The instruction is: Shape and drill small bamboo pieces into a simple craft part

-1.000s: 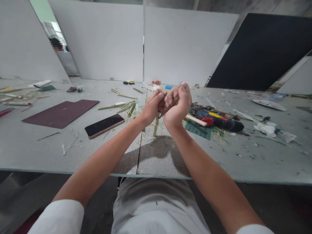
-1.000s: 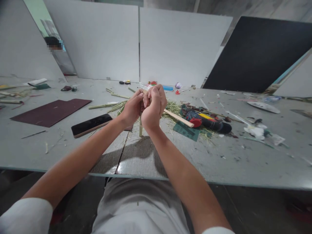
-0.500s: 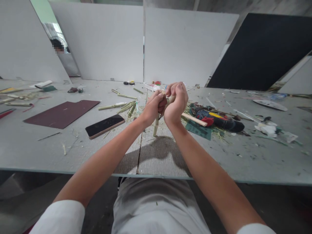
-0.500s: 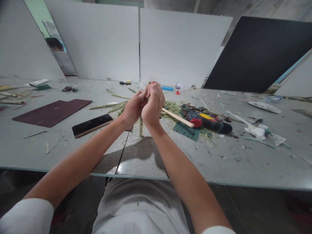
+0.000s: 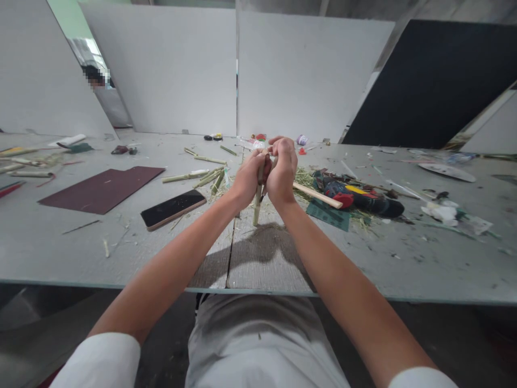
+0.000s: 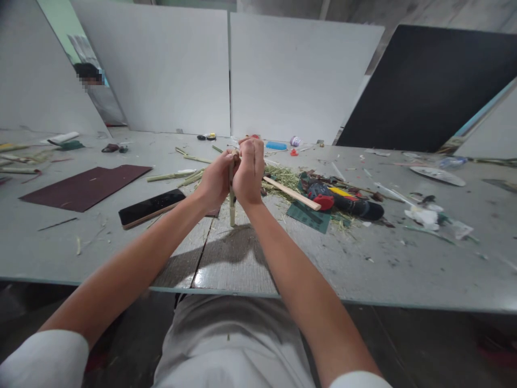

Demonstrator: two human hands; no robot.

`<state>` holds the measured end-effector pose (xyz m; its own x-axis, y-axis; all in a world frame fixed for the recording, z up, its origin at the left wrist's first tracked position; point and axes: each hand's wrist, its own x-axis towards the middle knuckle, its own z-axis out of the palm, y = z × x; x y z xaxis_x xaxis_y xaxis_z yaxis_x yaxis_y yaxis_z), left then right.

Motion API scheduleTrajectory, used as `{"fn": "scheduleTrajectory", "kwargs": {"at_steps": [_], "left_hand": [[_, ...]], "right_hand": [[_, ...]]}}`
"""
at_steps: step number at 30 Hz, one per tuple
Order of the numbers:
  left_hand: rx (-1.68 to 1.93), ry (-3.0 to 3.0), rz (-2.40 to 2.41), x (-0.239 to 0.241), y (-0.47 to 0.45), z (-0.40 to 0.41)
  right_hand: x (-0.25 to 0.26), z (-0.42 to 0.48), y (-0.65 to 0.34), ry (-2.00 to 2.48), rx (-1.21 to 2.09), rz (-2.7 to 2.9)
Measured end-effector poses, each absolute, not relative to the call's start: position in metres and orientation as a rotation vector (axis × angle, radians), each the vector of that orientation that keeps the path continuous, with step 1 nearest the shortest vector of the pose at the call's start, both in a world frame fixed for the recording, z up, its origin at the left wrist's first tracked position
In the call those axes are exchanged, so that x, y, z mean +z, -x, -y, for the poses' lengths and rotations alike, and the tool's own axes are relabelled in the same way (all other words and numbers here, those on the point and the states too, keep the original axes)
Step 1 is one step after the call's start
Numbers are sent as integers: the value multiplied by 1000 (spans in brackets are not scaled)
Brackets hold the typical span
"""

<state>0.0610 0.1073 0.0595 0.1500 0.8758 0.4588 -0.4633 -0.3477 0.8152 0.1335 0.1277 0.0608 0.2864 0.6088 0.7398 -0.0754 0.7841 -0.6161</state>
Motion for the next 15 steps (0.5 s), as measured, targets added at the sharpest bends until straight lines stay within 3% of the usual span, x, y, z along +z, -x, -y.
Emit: {"fn": "scheduleTrajectory", "kwargs": {"at_steps": [10, 15], "left_hand": [[1460, -1229, -509, 62, -58, -109], [1406, -1272, -487, 63, -57, -105]], "right_hand": [[56, -128, -132, 565, 526, 1310], [60, -124, -147, 607, 374, 1304]]}}
